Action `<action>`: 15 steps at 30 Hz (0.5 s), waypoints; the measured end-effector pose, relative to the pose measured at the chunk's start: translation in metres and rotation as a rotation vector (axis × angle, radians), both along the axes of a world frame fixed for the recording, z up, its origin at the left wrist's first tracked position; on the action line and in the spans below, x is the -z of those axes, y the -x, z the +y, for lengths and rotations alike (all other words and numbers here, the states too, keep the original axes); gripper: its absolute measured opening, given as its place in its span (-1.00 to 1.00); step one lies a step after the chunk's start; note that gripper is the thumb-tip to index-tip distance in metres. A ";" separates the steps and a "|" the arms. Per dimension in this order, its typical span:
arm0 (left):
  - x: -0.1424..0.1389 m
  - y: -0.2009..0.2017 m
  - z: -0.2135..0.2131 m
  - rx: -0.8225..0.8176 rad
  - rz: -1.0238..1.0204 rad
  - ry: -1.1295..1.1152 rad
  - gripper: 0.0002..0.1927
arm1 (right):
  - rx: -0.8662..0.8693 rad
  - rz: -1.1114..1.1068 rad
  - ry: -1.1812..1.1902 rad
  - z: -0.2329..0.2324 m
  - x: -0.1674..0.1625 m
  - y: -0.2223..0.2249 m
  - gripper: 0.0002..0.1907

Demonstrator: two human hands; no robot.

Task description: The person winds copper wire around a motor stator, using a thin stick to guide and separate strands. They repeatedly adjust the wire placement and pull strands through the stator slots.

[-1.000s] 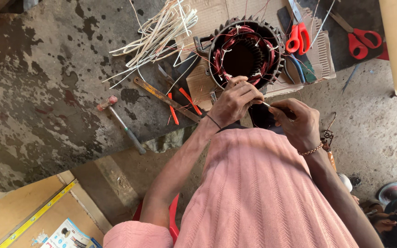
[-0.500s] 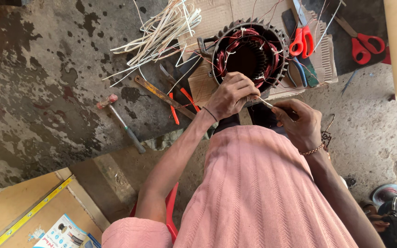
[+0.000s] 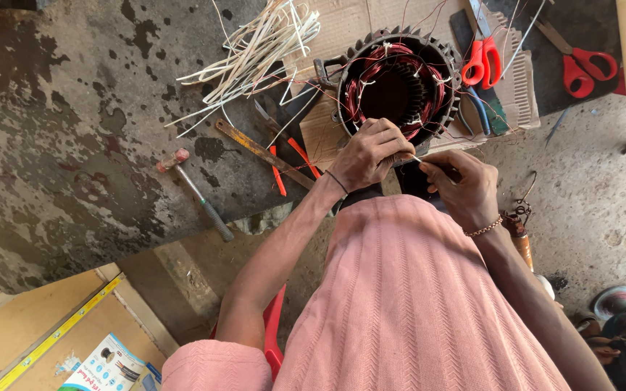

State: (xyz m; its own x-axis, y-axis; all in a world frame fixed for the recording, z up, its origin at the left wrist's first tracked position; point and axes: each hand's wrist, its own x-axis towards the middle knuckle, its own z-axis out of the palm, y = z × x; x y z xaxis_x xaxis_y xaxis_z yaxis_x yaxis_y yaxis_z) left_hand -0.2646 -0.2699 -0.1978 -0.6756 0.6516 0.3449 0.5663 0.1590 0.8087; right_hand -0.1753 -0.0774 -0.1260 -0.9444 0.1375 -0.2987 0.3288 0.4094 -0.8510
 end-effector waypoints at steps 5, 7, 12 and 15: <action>0.000 0.005 -0.001 0.016 -0.026 -0.023 -0.86 | 0.034 -0.072 -0.022 0.002 0.001 -0.001 -0.84; 0.000 0.007 -0.001 0.022 -0.040 -0.031 -0.85 | 0.003 -0.022 -0.099 0.003 0.001 -0.004 -0.83; 0.006 0.007 0.000 -0.007 -0.066 -0.007 -0.88 | -0.036 0.068 -0.249 0.001 0.011 -0.006 -0.84; 0.009 0.008 -0.004 -0.006 -0.062 0.001 -0.87 | -0.040 0.116 -0.225 -0.005 0.014 -0.006 -0.87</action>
